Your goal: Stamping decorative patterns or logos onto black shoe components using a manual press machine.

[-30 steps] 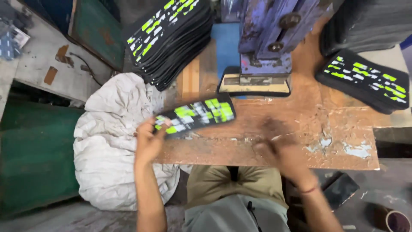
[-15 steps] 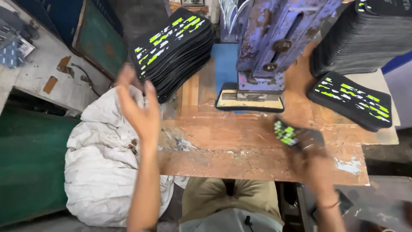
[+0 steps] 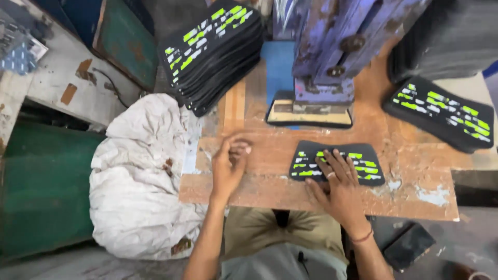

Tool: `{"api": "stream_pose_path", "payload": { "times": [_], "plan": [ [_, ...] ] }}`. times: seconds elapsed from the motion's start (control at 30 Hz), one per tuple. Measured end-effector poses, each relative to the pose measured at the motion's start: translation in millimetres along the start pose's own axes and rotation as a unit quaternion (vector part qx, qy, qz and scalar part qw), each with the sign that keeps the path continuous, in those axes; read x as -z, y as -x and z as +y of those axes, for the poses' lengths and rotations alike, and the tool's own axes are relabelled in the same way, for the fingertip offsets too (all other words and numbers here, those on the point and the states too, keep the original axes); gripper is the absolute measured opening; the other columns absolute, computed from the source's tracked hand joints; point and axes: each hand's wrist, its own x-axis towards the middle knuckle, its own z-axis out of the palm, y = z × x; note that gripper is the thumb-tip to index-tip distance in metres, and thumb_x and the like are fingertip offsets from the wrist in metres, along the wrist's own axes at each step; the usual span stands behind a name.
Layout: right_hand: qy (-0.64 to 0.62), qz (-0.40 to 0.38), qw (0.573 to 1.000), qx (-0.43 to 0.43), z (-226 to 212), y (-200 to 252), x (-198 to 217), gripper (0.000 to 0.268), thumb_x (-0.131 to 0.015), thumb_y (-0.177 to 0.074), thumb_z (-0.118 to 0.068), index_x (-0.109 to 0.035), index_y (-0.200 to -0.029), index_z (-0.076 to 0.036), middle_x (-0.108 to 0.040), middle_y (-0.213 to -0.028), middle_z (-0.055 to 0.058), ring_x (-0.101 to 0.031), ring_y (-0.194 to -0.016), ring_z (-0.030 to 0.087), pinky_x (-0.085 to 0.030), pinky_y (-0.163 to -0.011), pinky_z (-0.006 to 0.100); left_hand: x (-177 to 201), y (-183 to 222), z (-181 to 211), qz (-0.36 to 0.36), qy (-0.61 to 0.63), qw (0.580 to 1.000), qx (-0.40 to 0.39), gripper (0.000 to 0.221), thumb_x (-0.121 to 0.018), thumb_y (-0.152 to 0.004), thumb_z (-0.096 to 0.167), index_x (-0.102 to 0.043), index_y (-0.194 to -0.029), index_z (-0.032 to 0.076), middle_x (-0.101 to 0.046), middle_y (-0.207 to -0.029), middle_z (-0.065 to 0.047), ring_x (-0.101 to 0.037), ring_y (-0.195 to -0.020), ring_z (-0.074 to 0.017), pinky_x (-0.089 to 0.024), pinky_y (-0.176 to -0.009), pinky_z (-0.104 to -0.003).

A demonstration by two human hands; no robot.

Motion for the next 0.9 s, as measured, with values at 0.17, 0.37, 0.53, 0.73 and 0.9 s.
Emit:
{"api": "stream_pose_path", "payload": {
  "times": [0.17,0.37,0.53,0.73,0.9],
  "plan": [
    [0.001,-0.013,1.0,-0.018,2.4,-2.7,-1.2,0.055,-0.074,-0.087,-0.036,-0.064,-0.131,-0.005,-0.057,-0.145,0.017,-0.047,-0.142,0.037,-0.03,-0.12,0.054,-12.1,-59.9,7.4,-0.021,-0.07,0.994,0.083,0.06,-0.079,-0.089,0.021,-0.055,-0.142,0.005,-0.076,-0.094,-0.006,-0.067,-0.076,-0.0108,-0.054,-0.065,-0.025],
    [0.009,-0.03,0.999,-0.029,0.6,0.4,0.7,0.054,-0.073,-0.088,-0.037,-0.065,-0.131,-0.006,-0.057,-0.146,0.015,-0.045,-0.144,0.036,-0.029,-0.121,0.053,-43.2,-103.3,7.6,-0.14,-0.091,0.979,0.12,0.072,-0.081,-0.089,0.028,-0.047,-0.146,0.002,-0.074,-0.071,-0.005,-0.07,-0.058,-0.0113,-0.054,-0.055,-0.026],
    [0.01,-0.046,0.998,-0.036,-0.1,3.0,0.7,0.054,-0.072,-0.088,-0.039,-0.065,-0.131,-0.007,-0.057,-0.146,0.015,-0.045,-0.143,0.036,-0.028,-0.122,0.052,-57.8,-111.3,-27.1,-0.211,0.113,0.964,0.116,0.064,-0.074,-0.091,0.017,-0.045,-0.145,-0.001,-0.07,-0.073,-0.006,-0.07,-0.06,-0.011,-0.055,-0.05,-0.026],
    [0.05,-0.078,0.996,-0.008,-22.3,25.1,6.8,0.07,-0.067,-0.089,-0.048,-0.054,-0.146,-0.011,-0.043,-0.156,0.02,-0.032,-0.149,0.043,-0.019,-0.122,0.061,-52.5,-75.8,-33.6,-0.235,0.115,0.944,0.202,0.045,-0.071,-0.092,0.002,-0.051,-0.132,-0.003,-0.072,-0.081,-0.008,-0.072,-0.064,-0.014,-0.059,-0.053,-0.029],
    [0.125,-0.049,0.991,-0.012,3.9,36.5,8.5,0.083,-0.06,-0.095,-0.058,-0.044,-0.156,-0.005,-0.036,-0.162,0.025,-0.027,-0.153,0.047,-0.013,-0.122,0.065,97.3,-6.9,-5.2,-0.286,-0.034,0.945,0.156,0.054,-0.074,-0.084,0.004,-0.06,-0.136,0.001,-0.067,-0.113,-0.005,-0.07,-0.089,-0.0106,-0.06,-0.076,-0.027]
  ]
}}
